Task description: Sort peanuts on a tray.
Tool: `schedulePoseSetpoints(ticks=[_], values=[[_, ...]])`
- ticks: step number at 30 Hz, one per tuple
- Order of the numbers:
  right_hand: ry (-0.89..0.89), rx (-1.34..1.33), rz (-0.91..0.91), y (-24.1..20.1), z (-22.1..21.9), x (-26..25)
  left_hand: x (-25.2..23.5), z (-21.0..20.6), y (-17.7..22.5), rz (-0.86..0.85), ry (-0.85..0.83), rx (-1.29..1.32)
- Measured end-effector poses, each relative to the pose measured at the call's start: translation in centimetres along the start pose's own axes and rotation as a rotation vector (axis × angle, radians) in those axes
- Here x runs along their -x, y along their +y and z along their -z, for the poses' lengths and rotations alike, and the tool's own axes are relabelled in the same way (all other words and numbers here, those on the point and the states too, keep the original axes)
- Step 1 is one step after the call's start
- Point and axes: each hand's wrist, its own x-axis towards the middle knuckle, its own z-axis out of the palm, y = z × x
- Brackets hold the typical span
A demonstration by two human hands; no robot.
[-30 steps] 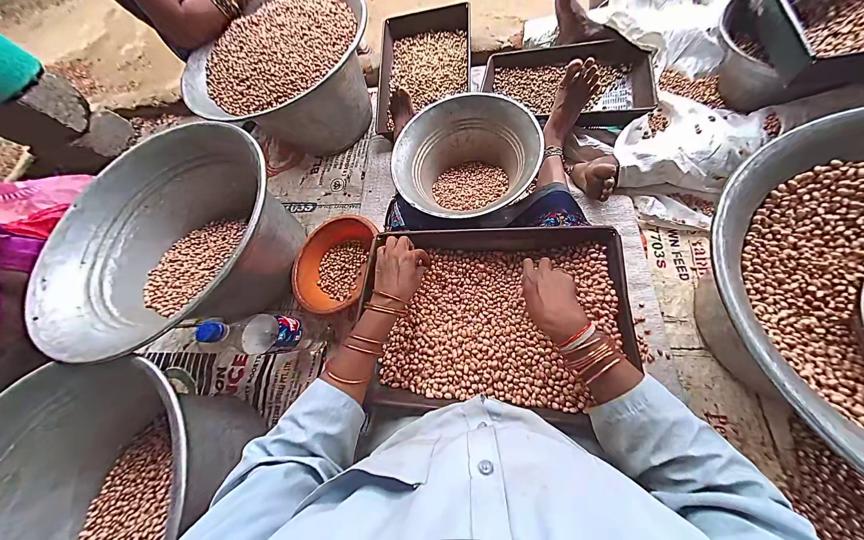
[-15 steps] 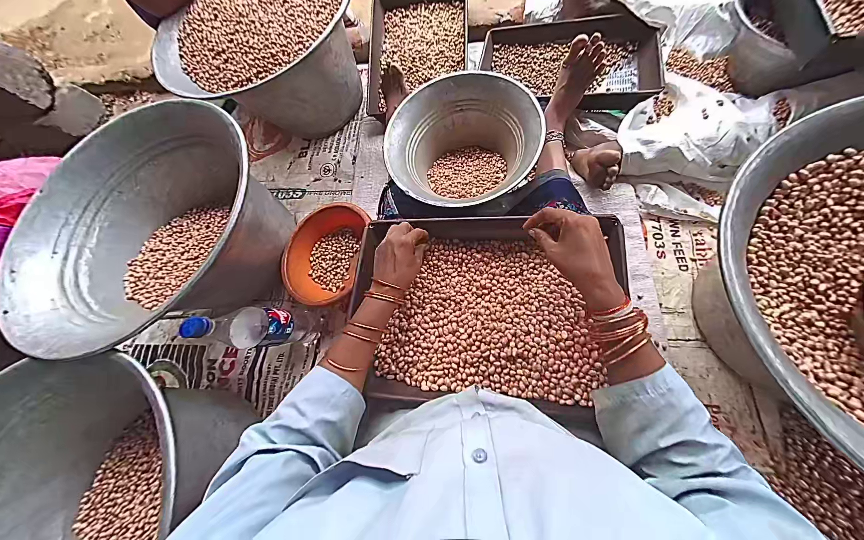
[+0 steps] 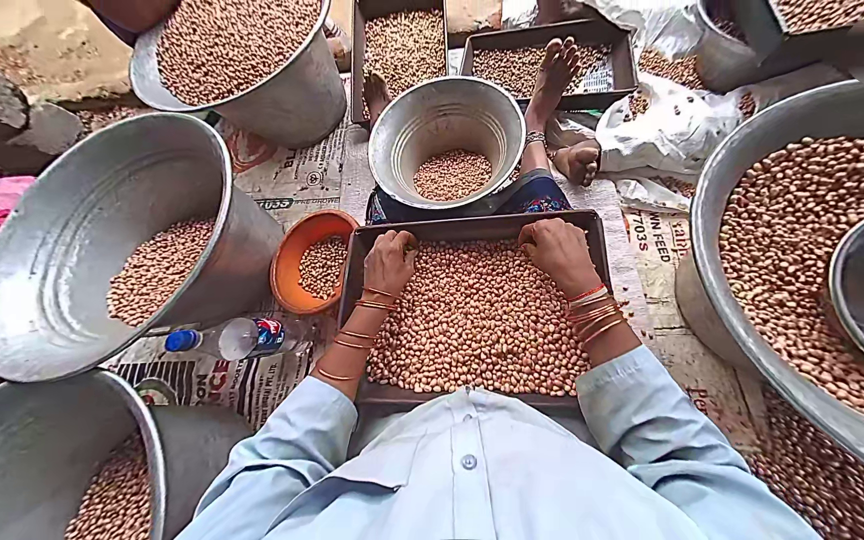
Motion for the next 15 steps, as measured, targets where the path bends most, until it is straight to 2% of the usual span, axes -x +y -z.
schedulePoseSetpoints(ticks=[2,7,10,12,15], values=[[-0.005,0.029,0.014,0.0,-0.5,0.0,-0.6,0.6,1.1,0.001,-0.034,0.11],[0.021,0.08,0.028,-0.6,-1.2,0.2,-1.4,1.9,5.6,-0.168,-0.081,0.203],[0.044,0.07,0.058,-0.9,-0.9,1.1,-2.3,0.1,7.7,-0.251,-0.099,0.18],[0.025,-0.021,0.067,-0.3,-0.5,1.9,-3.0,-1.8,8.5,-0.267,-0.113,0.141],[0.097,-0.305,0.07,0.7,0.7,2.4,-3.5,-4.0,9.2,-0.277,-0.108,0.054]])
